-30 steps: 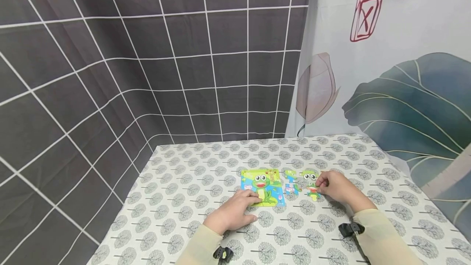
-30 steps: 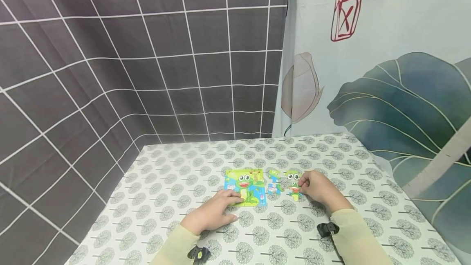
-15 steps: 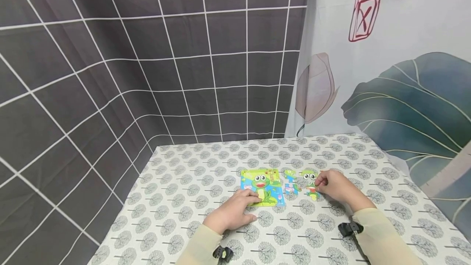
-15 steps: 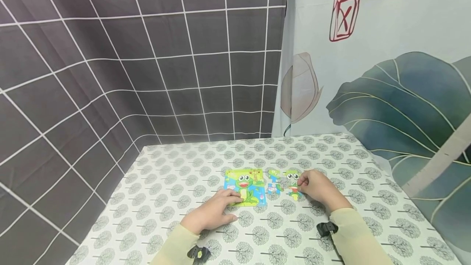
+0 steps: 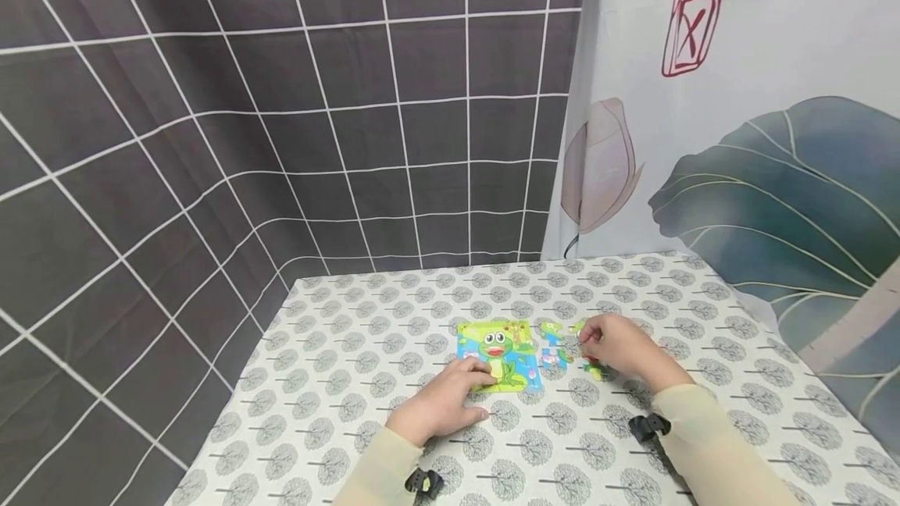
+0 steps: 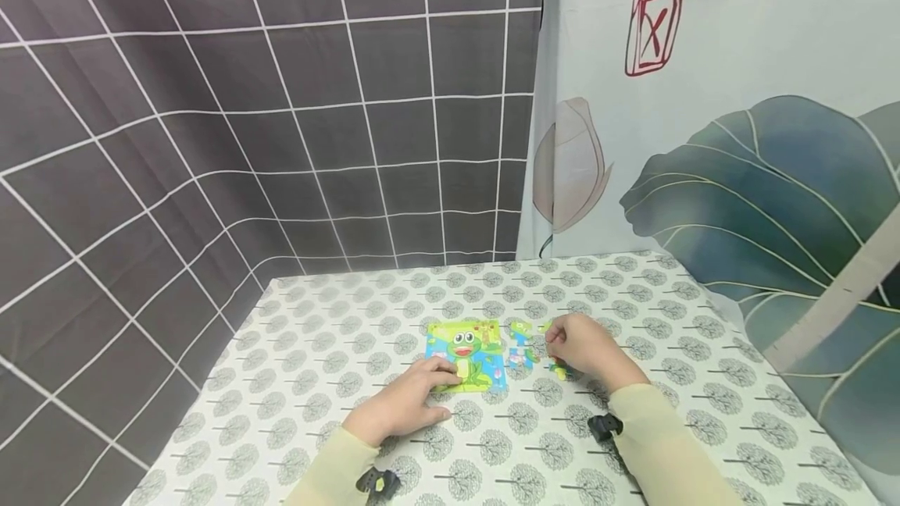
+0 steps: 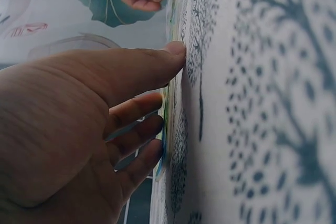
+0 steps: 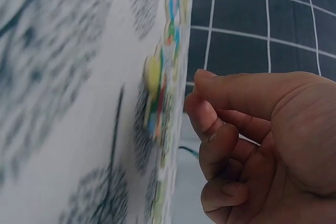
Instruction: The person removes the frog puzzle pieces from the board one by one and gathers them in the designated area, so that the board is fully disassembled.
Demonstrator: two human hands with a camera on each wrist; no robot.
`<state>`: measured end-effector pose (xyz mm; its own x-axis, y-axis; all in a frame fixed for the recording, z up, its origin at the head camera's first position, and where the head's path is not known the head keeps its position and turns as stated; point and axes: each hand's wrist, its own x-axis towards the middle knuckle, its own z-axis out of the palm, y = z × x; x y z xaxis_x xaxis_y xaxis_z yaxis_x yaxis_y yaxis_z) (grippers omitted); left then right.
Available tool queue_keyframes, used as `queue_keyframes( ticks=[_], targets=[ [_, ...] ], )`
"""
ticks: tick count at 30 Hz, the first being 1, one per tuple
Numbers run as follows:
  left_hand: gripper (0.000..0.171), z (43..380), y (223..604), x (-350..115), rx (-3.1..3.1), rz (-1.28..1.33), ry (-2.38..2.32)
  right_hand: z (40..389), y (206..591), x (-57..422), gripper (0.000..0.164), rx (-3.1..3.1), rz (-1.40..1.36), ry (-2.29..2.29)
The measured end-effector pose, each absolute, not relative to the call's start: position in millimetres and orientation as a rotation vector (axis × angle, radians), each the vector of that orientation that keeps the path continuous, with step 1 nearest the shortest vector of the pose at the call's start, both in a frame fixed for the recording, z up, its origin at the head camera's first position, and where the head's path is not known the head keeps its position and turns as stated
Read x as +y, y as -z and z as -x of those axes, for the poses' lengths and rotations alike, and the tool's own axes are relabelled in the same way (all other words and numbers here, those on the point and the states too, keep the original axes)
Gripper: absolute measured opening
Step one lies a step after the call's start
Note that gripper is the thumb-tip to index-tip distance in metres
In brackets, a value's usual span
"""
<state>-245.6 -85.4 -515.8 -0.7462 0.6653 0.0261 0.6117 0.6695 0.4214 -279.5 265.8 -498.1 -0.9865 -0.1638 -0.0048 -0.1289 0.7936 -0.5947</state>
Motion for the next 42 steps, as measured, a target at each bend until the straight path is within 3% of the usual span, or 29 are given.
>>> queue_keyframes(
  ticks=[19, 33, 42],
  targets=[
    [0.055, 244, 512, -70, 2.748, -1.103, -0.642, 295, 499, 201, 0.012, 2.887, 0.38, 0.936],
    [0.055, 241, 513, -64, 2.707, -1.193, -0.506, 303, 505, 176, 0.04, 2.839, 0.419, 0.858],
    [0.058, 239, 509, -62, 2.703, -1.164, -0.456, 300, 502, 171, 0.04, 2.831, 0.39, 0.831]
  ],
)
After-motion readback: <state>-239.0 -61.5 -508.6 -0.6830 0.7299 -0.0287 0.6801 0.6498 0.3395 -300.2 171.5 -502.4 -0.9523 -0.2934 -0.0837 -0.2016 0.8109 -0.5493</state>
